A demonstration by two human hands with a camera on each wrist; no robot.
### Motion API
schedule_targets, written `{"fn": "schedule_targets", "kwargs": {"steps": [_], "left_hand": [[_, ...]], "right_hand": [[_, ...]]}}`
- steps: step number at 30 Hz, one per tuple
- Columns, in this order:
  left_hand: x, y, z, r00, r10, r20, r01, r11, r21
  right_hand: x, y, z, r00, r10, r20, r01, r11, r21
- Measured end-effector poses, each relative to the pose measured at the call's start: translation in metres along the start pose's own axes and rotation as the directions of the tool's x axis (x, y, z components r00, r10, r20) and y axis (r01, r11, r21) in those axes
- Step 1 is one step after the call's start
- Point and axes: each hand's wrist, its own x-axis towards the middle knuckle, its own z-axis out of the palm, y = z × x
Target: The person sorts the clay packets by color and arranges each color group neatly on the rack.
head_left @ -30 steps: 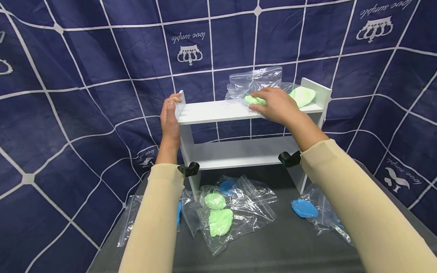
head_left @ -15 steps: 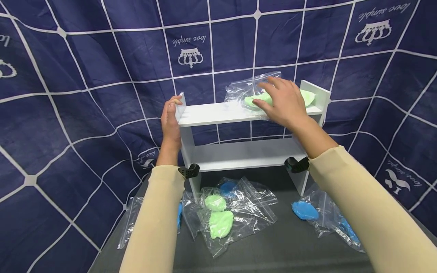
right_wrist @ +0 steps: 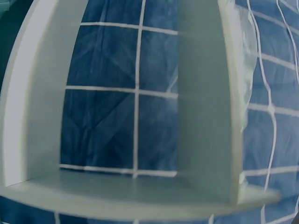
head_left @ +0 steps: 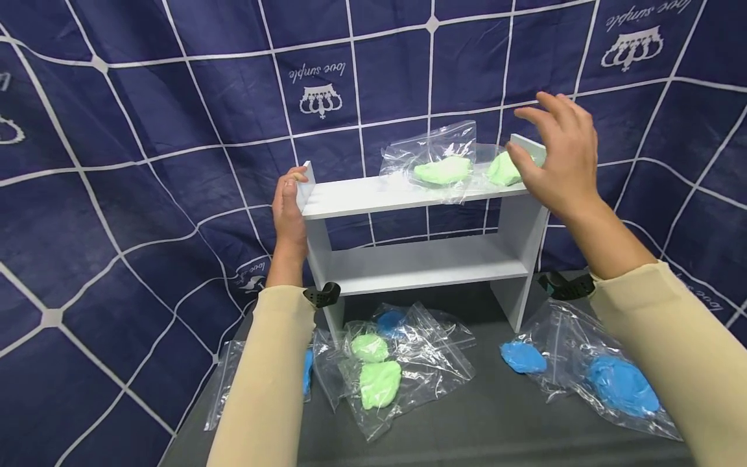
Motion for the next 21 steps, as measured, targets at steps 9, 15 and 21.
{"fn": "schedule_targets", "kwargs": {"steps": [9,15,21], "left_hand": [[-0.003,-0.001,-0.004,1.000,0.007,-0.019,-0.007,1.000,0.007],[0.002,-0.012,-0.004,0.999,0.041,-0.012,-0.041,0.999,0.017],[0.014,-0.033,-0.005,0.998,0.057,-0.021,-0.057,0.998,0.022]], "right_hand": [[-0.031,0.046,0.005,0.917,0.381,0.118,-0.383,0.755,0.533],[-0.049,0.061,0.015,0.897,0.369,0.245,-0.368,0.315,0.875],[-0.048,0.061,0.020,0.899,0.342,0.272,-0.374,0.279,0.885]]}}
